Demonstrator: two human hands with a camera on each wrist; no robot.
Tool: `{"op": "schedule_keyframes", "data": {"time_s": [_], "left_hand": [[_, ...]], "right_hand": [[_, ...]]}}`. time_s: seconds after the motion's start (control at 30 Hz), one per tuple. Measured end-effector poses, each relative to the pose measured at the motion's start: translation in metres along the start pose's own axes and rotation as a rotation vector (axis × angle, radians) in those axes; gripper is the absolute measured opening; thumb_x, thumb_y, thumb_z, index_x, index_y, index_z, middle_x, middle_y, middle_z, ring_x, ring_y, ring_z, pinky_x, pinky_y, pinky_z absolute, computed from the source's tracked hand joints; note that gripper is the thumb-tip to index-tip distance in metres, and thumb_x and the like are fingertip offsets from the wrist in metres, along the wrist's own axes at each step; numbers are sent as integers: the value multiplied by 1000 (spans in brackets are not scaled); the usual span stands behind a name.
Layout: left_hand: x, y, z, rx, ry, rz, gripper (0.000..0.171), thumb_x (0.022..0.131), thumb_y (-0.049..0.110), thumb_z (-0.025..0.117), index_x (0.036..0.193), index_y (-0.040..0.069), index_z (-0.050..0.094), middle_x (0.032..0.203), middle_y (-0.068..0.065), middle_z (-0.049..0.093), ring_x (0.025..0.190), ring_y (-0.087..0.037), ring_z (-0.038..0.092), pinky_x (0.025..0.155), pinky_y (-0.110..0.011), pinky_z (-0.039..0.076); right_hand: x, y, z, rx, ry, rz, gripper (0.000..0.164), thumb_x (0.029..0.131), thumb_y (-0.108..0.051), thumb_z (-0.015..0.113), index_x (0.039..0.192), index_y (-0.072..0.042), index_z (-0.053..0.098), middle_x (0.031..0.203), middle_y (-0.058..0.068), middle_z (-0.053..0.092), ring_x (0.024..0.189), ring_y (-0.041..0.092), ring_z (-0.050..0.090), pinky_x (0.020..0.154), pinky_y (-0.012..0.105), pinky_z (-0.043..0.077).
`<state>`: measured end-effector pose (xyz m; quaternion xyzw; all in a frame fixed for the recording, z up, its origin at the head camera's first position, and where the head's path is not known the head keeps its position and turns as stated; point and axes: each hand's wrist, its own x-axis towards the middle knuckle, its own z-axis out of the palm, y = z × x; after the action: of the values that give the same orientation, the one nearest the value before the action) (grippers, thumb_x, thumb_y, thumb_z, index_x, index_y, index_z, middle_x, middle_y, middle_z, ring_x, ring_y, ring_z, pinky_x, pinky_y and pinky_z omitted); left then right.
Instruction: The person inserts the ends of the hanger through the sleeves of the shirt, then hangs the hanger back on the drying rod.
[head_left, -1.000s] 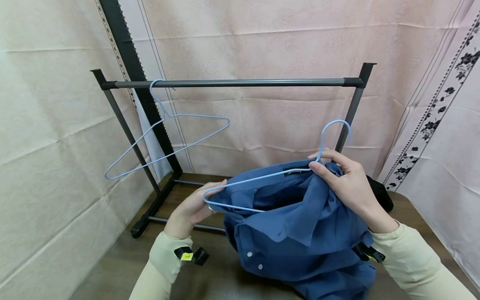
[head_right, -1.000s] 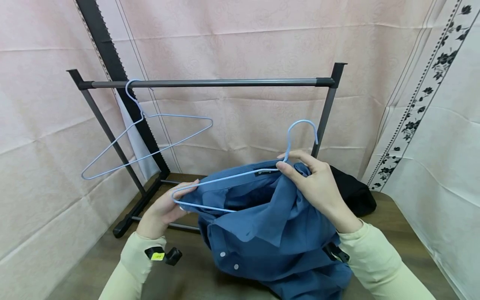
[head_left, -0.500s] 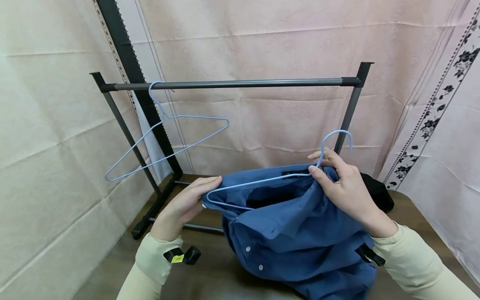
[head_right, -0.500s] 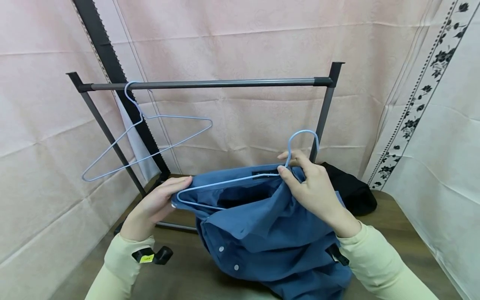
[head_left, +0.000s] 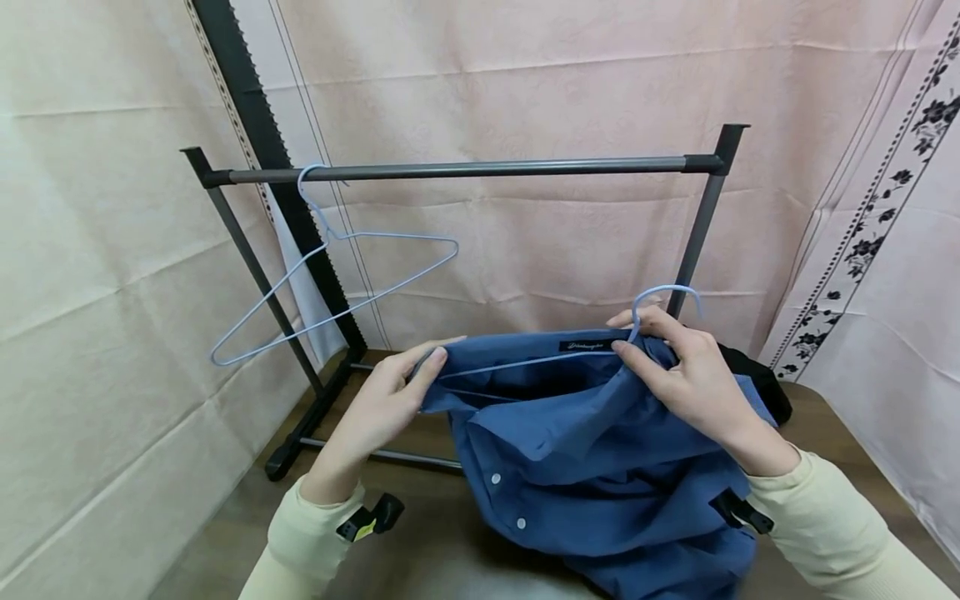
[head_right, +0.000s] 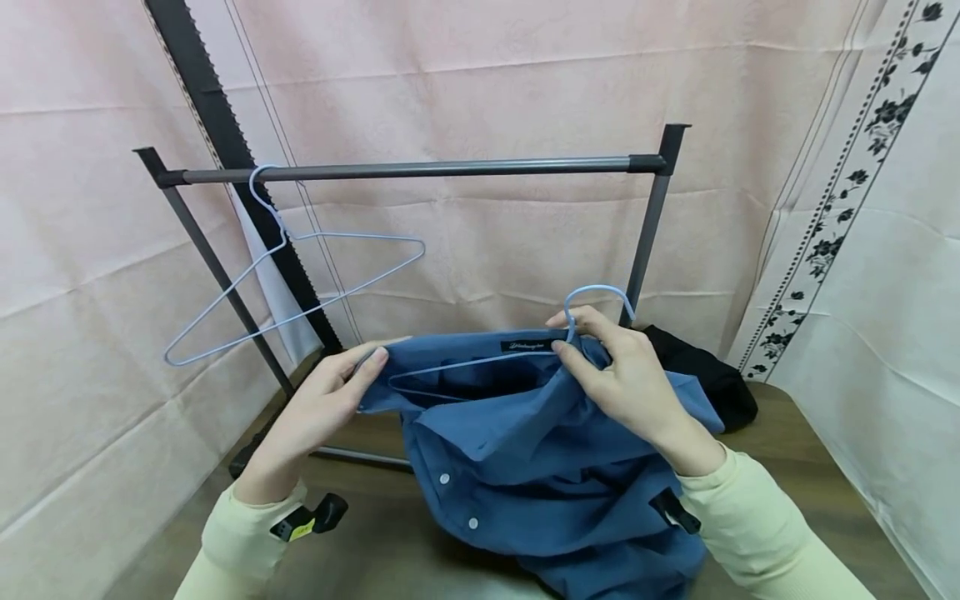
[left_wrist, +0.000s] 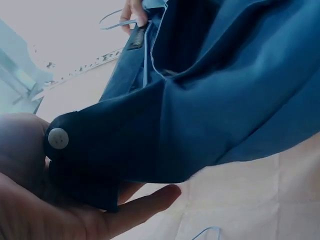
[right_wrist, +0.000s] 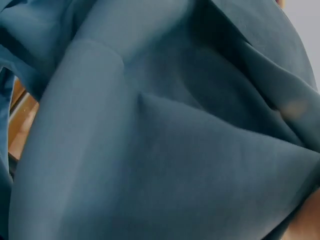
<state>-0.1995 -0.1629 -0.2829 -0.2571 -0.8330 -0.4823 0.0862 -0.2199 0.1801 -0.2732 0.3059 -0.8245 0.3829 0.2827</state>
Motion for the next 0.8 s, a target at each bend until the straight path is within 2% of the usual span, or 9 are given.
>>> {"op": "schedule_keyframes", "data": {"time_s": [0.07, 0.17, 0.23, 0.4, 0.53, 0.63, 0.8], "left_hand": [[-1, 2, 2, 21, 33, 9, 33, 99, 40, 39, 129, 33, 53, 116, 8, 60, 88, -18, 59, 70, -35, 48], [-1, 5, 6, 18, 57, 51, 32, 100, 36, 40, 128, 31, 55, 120, 9, 59, 100, -15, 58, 84, -35, 45], [-1, 7, 8, 30, 80, 80, 31, 100, 35, 40, 127, 30, 56, 120, 10, 59, 100, -12, 58, 86, -34, 45], [-3, 13, 17, 96, 163, 128, 29, 100, 33, 40, 124, 33, 56, 106, 9, 62, 82, -10, 57, 71, -31, 46], [-9, 20, 30, 158, 212, 165, 29, 100, 32, 40, 125, 32, 55, 107, 10, 62, 80, -8, 57, 71, -30, 47], [-13, 26, 42, 206, 230, 216, 31, 101, 30, 41, 128, 28, 55, 117, 9, 60, 95, -7, 59, 81, -31, 48], [-21, 40, 63, 245, 217, 312, 31, 101, 24, 42, 130, 22, 54, 123, 7, 57, 110, -8, 54, 87, -29, 46]], "right_hand": [[1, 0, 0, -12, 2, -21, 32, 86, -6, 67, 114, -21, 61, 114, -9, 59, 99, 6, 52, 81, 20, 38], [2, 0, -2, -30, 12, -57, 35, 85, -3, 66, 116, -20, 61, 116, -9, 59, 101, 9, 53, 81, 20, 38], [4, -1, -3, -41, 20, -84, 36, 85, -1, 65, 117, -19, 61, 117, -9, 59, 102, 11, 54, 83, 19, 38], [6, 0, -7, -53, 34, -116, 33, 86, -2, 66, 114, -19, 62, 115, -10, 60, 104, 12, 56, 85, 18, 38], [1, 4, -9, -41, 44, -95, 30, 85, -1, 67, 109, -18, 64, 112, -10, 61, 106, 9, 55, 83, 17, 39], [-1, 9, -9, -59, 71, -91, 31, 83, -1, 68, 109, -18, 65, 111, -9, 63, 107, 10, 55, 86, 17, 38], [-2, 12, -9, -77, 158, -118, 35, 81, 2, 69, 111, -16, 66, 110, -5, 64, 106, 9, 56, 88, 17, 38]]}}
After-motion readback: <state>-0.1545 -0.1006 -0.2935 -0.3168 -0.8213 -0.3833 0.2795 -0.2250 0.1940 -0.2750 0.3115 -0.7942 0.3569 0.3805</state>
